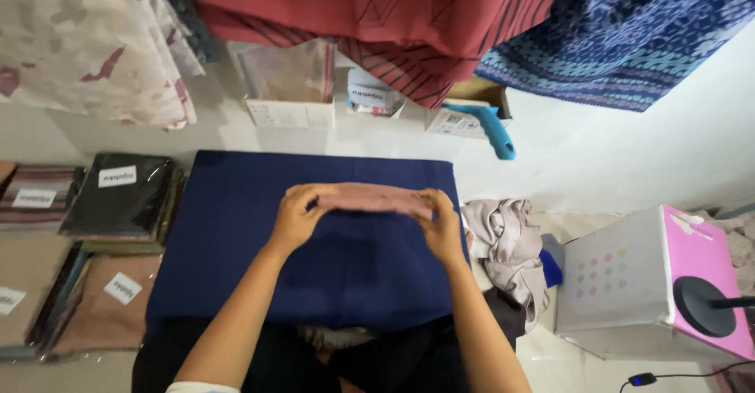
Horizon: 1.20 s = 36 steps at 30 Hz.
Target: Cleaning a hijab with a lint roller, folding it, and placing it into a plastic packaging bag.
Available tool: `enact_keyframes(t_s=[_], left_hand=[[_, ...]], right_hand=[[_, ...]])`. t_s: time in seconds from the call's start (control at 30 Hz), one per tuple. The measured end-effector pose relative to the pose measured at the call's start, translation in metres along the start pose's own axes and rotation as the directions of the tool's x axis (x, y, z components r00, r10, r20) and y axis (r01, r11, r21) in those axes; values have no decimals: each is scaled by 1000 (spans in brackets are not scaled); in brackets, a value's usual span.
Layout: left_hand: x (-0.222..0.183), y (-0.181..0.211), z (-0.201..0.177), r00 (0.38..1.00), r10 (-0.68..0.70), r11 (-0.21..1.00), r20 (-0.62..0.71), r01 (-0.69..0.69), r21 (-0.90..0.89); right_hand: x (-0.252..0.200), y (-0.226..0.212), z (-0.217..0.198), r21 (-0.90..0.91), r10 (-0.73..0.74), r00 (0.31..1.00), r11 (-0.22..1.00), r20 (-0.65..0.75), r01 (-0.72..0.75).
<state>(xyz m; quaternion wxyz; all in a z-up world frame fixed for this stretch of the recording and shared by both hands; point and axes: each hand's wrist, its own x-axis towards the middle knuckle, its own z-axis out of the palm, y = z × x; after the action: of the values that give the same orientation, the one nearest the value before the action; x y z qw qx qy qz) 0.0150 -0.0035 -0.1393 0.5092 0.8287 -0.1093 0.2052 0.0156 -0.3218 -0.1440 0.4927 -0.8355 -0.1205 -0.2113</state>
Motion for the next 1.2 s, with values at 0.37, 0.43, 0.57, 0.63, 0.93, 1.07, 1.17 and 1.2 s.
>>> enact_keyframes(t_s=[0.37, 0.43, 0.57, 0.63, 0.93, 1.07, 1.17, 1.2], left_hand=[[-99, -13, -6, 941, -25, 952, 337, -81, 296], [-95, -12, -1, 956, -47, 953, 291, -45, 301], [-90, -32, 41, 994, 74, 880, -76, -29, 473], [-79, -44, 62, 975, 122, 826, -184, 3, 564], [-50, -53, 98, 922, 90, 670, -377, 223, 708], [-47, -38, 83, 937, 108, 661, -333, 182, 728], [-44, -43, 84, 927, 195, 577, -321, 156, 802], [-44, -38, 83, 931, 193, 585, -308, 143, 798]], right_hand=[[-103, 8, -5, -344, -141, 954, 910, 266, 231], [-97, 17, 2, -364, -94, 972, 916, 217, 170], [-80, 40, 26, -500, 44, 999, 866, 21, -28], [-69, 40, 40, -580, 56, 997, 811, -53, -77], [-35, 48, 74, -841, -128, 974, 533, -189, -94], [-33, 44, 74, -893, -150, 980, 447, -133, -53], [-21, 65, 77, -935, -299, 948, 353, -113, 0], [-14, 52, 76, -939, -288, 950, 344, -119, -14]])
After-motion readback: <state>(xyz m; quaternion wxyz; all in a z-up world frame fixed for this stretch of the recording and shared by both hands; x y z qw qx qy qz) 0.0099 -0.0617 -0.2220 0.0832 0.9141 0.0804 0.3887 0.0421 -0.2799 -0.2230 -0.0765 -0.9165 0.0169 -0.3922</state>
